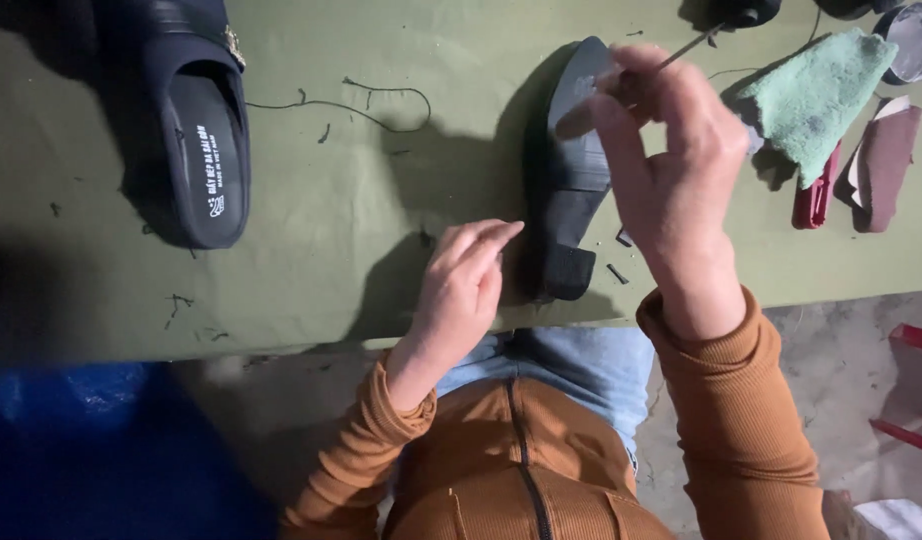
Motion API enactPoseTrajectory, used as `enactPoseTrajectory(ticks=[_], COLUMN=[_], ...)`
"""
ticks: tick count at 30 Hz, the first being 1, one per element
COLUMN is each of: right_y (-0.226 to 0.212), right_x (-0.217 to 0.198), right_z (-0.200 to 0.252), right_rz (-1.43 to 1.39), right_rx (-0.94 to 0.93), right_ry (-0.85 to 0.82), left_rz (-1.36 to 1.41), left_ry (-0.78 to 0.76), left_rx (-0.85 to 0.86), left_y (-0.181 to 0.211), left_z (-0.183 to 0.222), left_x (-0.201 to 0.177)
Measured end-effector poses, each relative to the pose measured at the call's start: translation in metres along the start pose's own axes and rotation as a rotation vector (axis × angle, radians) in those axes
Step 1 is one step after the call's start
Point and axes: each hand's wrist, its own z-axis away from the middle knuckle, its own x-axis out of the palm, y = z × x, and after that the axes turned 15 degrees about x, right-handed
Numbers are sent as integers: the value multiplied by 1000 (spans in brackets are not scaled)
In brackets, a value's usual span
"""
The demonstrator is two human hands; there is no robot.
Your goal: The person is cleaning and preparing a shoe sole for repair by scraping the heel and wiping it with a cloth.
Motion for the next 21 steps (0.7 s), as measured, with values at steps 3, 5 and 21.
enactPoseTrajectory(ticks=[3, 5, 21], right_y=[10, 17, 35], right_x=[4, 10, -20], right_z=[-6, -12, 16], right_rz=[117, 158, -124], right_rx=[-47, -38, 166], right_ry=[47, 22, 95], left_rz=[31, 32, -80], left_ry=[12, 6, -1], left_rx=[4, 4, 53], left_y=[0, 3, 7], left_z=[1, 0, -39], left_x=[3, 1, -9])
